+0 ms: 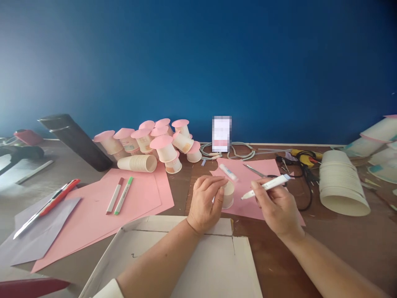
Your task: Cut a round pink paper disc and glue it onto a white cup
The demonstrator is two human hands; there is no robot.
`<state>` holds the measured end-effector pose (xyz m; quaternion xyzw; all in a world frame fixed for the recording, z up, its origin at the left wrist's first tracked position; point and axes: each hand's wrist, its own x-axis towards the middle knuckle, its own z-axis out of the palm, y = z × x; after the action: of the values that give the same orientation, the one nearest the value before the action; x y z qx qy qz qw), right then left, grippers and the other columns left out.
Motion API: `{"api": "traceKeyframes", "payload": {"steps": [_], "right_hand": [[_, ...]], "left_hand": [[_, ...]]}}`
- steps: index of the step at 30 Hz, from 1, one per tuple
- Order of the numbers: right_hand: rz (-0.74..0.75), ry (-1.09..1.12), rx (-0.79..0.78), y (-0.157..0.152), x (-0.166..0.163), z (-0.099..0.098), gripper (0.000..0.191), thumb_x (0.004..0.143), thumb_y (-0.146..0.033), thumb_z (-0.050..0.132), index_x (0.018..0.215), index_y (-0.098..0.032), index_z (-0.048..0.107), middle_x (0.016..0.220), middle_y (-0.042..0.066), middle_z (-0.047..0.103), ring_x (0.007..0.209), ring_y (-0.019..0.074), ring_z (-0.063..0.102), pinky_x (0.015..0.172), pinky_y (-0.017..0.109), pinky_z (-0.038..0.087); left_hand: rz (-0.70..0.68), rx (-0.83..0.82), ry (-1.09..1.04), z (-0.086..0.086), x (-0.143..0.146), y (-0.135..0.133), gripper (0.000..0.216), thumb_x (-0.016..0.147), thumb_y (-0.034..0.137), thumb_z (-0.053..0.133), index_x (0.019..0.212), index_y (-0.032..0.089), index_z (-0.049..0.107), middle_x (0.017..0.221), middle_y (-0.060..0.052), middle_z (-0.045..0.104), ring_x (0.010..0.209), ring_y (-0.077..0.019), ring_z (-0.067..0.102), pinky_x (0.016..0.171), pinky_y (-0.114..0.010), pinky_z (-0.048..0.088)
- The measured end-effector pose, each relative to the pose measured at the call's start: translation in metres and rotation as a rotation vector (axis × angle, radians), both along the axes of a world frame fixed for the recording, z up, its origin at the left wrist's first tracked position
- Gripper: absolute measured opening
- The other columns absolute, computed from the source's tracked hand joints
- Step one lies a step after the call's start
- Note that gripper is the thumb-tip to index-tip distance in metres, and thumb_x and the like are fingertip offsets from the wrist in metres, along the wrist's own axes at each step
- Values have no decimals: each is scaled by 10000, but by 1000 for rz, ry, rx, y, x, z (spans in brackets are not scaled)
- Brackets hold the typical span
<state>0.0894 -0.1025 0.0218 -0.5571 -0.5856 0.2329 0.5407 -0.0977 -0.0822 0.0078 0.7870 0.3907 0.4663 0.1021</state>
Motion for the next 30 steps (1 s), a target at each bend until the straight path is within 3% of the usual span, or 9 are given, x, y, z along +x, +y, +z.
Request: {"api": "traceKeyframes", "payload": {"steps": [14, 30], "right_hand": [[290, -314, -32, -13, -10, -10, 161, 909, -330, 546, 781, -232, 544, 692, -10, 595, 615, 153, 552, 612, 267, 434], [322, -344, -90, -18, -4, -20, 117, 896, -328, 579, 849, -237, 637, 784, -5, 691, 715, 155, 652, 672, 249, 496]], "left_hand": [[-1, -32, -6, -3, 1, 2, 267, 916, 191, 460, 1091, 210, 661, 1181, -68, 653, 1074, -205, 560, 960, -417, 434], [-2, -29, 10, -4, 0, 1, 280, 910, 194, 459, 1119, 196, 646, 1200, -59, 645, 1066, -213, 543, 952, -404, 423]]}}
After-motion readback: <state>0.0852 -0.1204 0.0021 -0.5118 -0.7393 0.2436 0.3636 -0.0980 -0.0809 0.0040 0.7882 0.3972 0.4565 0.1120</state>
